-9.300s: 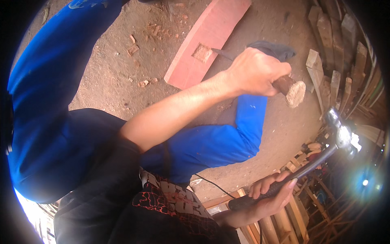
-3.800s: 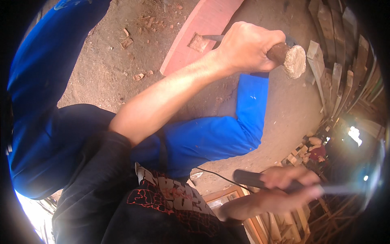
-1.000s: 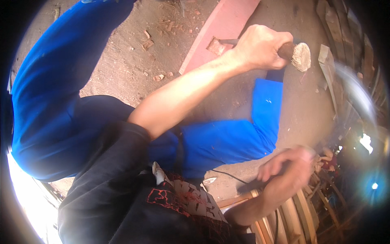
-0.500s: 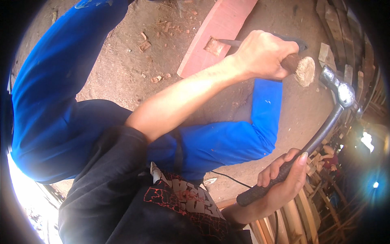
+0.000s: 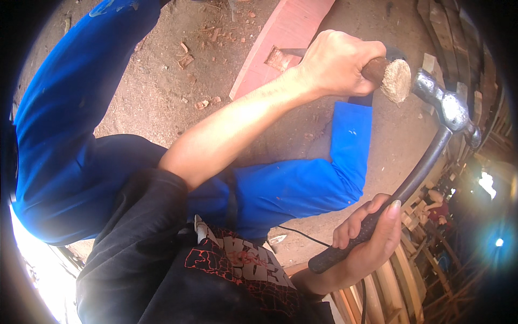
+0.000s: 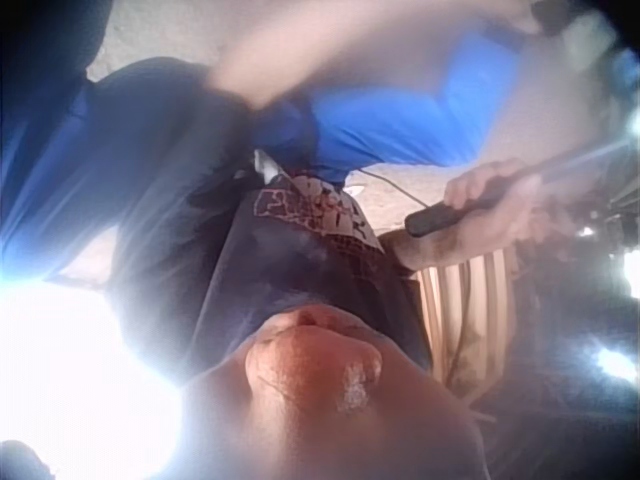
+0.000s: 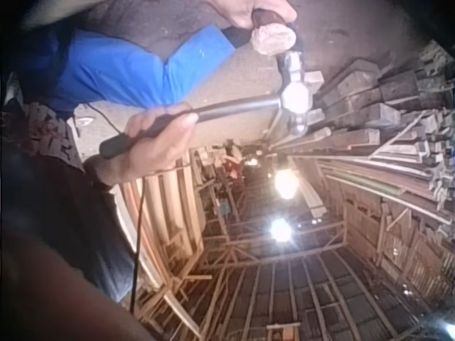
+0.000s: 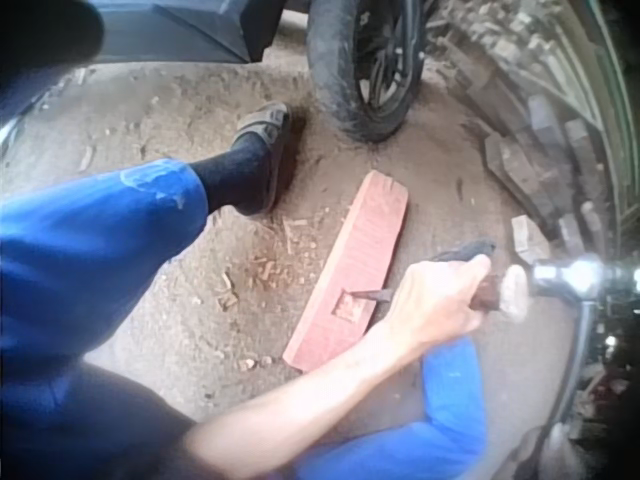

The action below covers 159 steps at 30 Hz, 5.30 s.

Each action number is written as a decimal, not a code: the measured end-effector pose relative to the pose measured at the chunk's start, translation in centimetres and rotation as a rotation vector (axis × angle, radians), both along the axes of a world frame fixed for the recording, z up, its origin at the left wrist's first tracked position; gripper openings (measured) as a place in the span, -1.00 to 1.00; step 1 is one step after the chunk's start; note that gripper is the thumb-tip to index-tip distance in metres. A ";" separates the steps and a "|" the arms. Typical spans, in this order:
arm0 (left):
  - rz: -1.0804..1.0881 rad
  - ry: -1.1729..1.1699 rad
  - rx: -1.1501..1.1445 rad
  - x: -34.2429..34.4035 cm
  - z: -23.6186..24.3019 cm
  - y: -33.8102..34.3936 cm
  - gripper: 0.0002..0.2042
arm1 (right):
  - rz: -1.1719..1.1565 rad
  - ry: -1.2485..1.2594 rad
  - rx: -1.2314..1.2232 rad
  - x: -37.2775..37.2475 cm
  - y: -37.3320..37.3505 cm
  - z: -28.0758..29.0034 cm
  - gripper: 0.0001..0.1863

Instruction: The person sits on the ground and uses a hammer and chisel to carve a rectangular recess into a small piece of pinkish wood. They repeatedly strike the chisel to remove wood chips and deepen the cut.

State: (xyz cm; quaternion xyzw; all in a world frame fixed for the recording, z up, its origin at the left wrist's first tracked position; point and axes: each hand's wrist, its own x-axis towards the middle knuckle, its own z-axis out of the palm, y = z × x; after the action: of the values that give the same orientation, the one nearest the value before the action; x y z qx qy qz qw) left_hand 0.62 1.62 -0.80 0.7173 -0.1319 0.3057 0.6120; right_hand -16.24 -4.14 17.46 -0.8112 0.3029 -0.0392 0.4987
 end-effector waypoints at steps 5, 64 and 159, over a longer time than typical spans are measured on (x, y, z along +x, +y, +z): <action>-0.017 0.004 0.004 -0.1 0.0 0.1 -0.70 | -0.037 0.001 -0.032 0.1 0.5 0.1 -0.58; -0.013 0.027 -0.001 0.2 -0.4 1.3 -0.75 | -0.027 -0.118 -0.241 -0.9 2.7 2.5 -0.63; 0.011 0.081 -0.085 0.6 -1.1 1.5 -0.76 | 0.056 -0.092 -0.185 1.2 1.8 5.2 -0.63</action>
State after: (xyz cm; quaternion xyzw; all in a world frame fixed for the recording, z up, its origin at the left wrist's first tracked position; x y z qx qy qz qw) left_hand 1.24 3.17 -1.89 0.7033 -0.0901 0.2849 0.6450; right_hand -15.07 -2.31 22.70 -0.8593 0.2518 -0.0903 0.4359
